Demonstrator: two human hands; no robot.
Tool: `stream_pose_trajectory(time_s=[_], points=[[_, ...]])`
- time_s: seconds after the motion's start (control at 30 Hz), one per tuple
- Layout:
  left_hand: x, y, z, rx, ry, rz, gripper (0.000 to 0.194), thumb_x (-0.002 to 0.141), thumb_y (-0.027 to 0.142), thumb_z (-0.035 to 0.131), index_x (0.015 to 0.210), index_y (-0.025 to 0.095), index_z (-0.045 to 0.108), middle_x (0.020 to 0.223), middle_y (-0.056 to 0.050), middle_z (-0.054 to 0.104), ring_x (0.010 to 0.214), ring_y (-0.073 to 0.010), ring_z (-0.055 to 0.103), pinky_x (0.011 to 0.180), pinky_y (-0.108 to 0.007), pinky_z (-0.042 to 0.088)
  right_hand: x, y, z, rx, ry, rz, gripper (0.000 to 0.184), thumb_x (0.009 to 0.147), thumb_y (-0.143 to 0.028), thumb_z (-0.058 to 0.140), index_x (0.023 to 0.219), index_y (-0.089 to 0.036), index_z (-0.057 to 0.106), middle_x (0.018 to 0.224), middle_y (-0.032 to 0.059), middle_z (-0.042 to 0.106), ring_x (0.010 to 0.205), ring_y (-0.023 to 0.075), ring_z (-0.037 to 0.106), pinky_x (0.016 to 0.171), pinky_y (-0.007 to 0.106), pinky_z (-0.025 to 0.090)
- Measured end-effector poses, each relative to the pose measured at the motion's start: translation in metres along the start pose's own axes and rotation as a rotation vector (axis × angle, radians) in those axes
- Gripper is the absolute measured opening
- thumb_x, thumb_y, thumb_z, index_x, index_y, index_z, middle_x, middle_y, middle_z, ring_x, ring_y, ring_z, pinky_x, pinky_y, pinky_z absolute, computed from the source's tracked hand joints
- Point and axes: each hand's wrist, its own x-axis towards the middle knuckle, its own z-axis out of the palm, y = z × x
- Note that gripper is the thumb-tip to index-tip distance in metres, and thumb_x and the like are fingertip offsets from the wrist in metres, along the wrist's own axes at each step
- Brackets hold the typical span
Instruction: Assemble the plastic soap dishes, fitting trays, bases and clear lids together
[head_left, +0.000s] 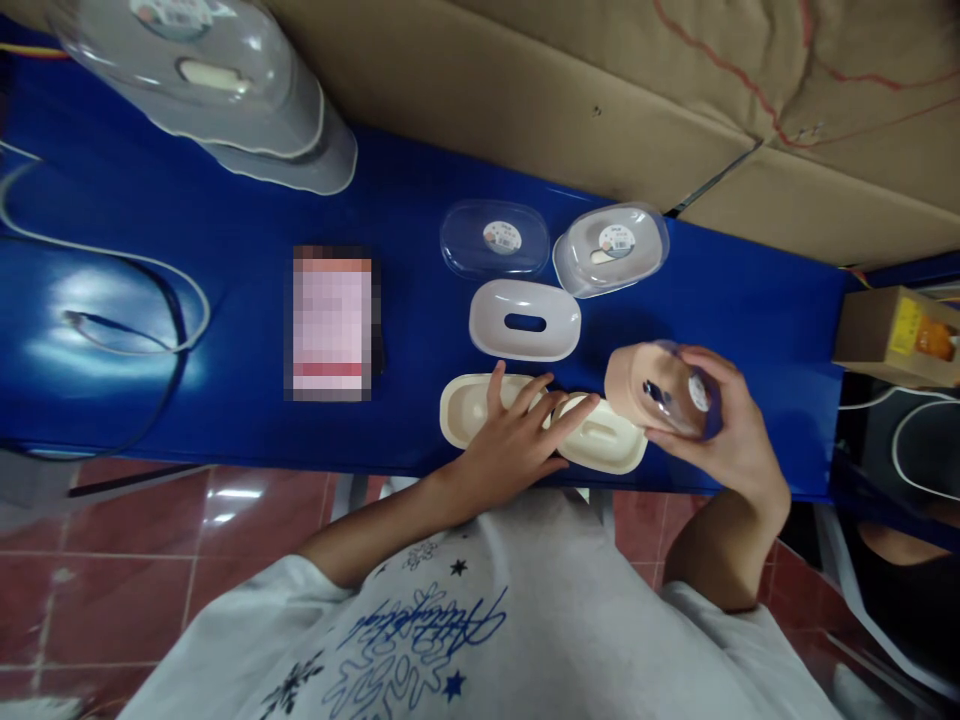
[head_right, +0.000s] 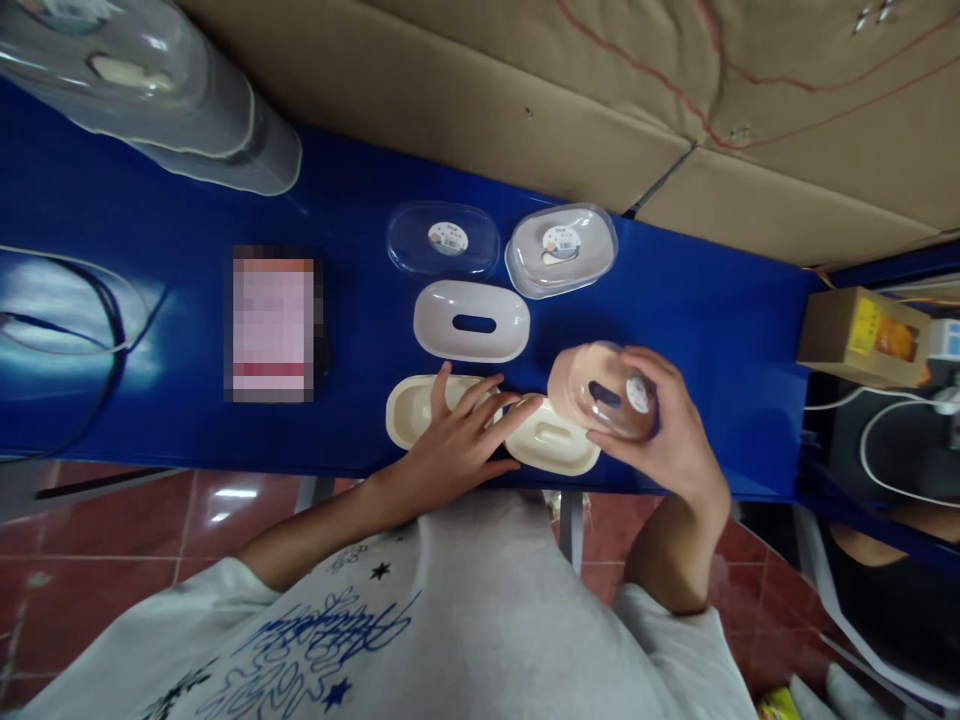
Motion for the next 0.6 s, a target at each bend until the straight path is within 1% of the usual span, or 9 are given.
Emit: stream_pose_trajectory(time_s=[0.07,0.17,0.27,0.33,0.37,0.43,0.5,0.6], points=[[-0.001,0.002,-0.001,0.031,0.005,0.026,0.08,0.099,0.049,0.075,0.167,0.024,0.041,0.15,-0.013,0.069,0.15,-0.0366,0.052,0.133,-0.074,-0.01,0.017,0.006,0.004,-0.074,-0.005,-0.019,0.088,0.08,-0.054,0.092,0.155,-0.036,0.048,0.159,0.0119,0.056,0.15,0.042,0.053,0.122,0.066,0.047],[-0.002,0.004,-0.002,0.058,0.052,0.059,0.069,0.101,0.054,0.07,0.161,0.024,0.05,0.155,-0.013,0.065,0.15,-0.0355,0.054,0.134,-0.072,-0.005,0.041,0.008,0.014,-0.141,-0.072,-0.062,0.084,0.082,-0.059,0.089,0.153,-0.033,0.052,0.159,0.015,0.056,0.152,0.0434,0.051,0.124,0.067,0.044],[-0.001,0.005,-0.007,0.076,0.179,0.046,0.055,0.105,0.051,0.064,0.153,0.024,0.059,0.155,-0.013,0.066,0.147,-0.0327,0.057,0.136,-0.066,-0.003,0.056,0.007,0.019,-0.125,-0.105,-0.119,0.09,0.08,-0.069,0.088,0.155,-0.034,0.051,0.161,0.014,0.056,0.153,0.0437,0.05,0.125,0.067,0.043],[0.002,0.003,-0.012,0.09,0.246,0.018,0.049,0.107,0.047,0.062,0.149,0.023,0.062,0.153,-0.014,0.067,0.146,-0.0317,0.058,0.137,-0.064,0.0,0.061,0.009,0.015,-0.086,-0.099,-0.133,0.097,0.077,-0.074,0.087,0.157,-0.035,0.049,0.163,0.0131,0.054,0.154,0.0435,0.049,0.126,0.066,0.043],[0.004,0.002,-0.015,0.101,0.257,0.002,0.047,0.107,0.045,0.062,0.148,0.022,0.063,0.154,-0.014,0.067,0.147,-0.0318,0.058,0.137,-0.063,0.002,0.062,0.01,0.012,-0.058,-0.091,-0.131,0.101,0.076,-0.075,0.087,0.159,-0.035,0.047,0.164,0.013,0.054,0.154,0.0433,0.05,0.126,0.065,0.044],[0.01,-0.002,-0.02,0.124,0.243,-0.029,0.047,0.107,0.044,0.061,0.15,0.023,0.062,0.159,-0.016,0.063,0.15,-0.0338,0.056,0.136,-0.065,0.005,0.064,0.016,0.004,-0.007,-0.082,-0.105,0.104,0.077,-0.076,0.085,0.162,-0.035,0.043,0.165,0.0125,0.053,0.153,0.0424,0.052,0.126,0.063,0.046],[0.016,-0.007,-0.024,0.132,0.202,-0.074,0.053,0.107,0.044,0.06,0.156,0.025,0.057,0.166,-0.018,0.055,0.155,-0.0377,0.051,0.134,-0.07,0.009,0.066,0.022,-0.002,0.021,-0.107,-0.065,0.099,0.082,-0.074,0.082,0.164,-0.036,0.042,0.165,0.0117,0.054,0.15,0.0413,0.055,0.125,0.063,0.047],[0.024,-0.014,-0.027,0.108,0.16,-0.132,0.062,0.106,0.045,0.061,0.164,0.029,0.048,0.175,-0.018,0.042,0.161,-0.0437,0.041,0.131,-0.078,0.011,0.069,0.027,-0.006,0.082,-0.253,-0.05,0.09,0.088,-0.07,0.078,0.164,-0.036,0.043,0.165,0.0098,0.057,0.15,0.0397,0.057,0.124,0.061,0.049]])
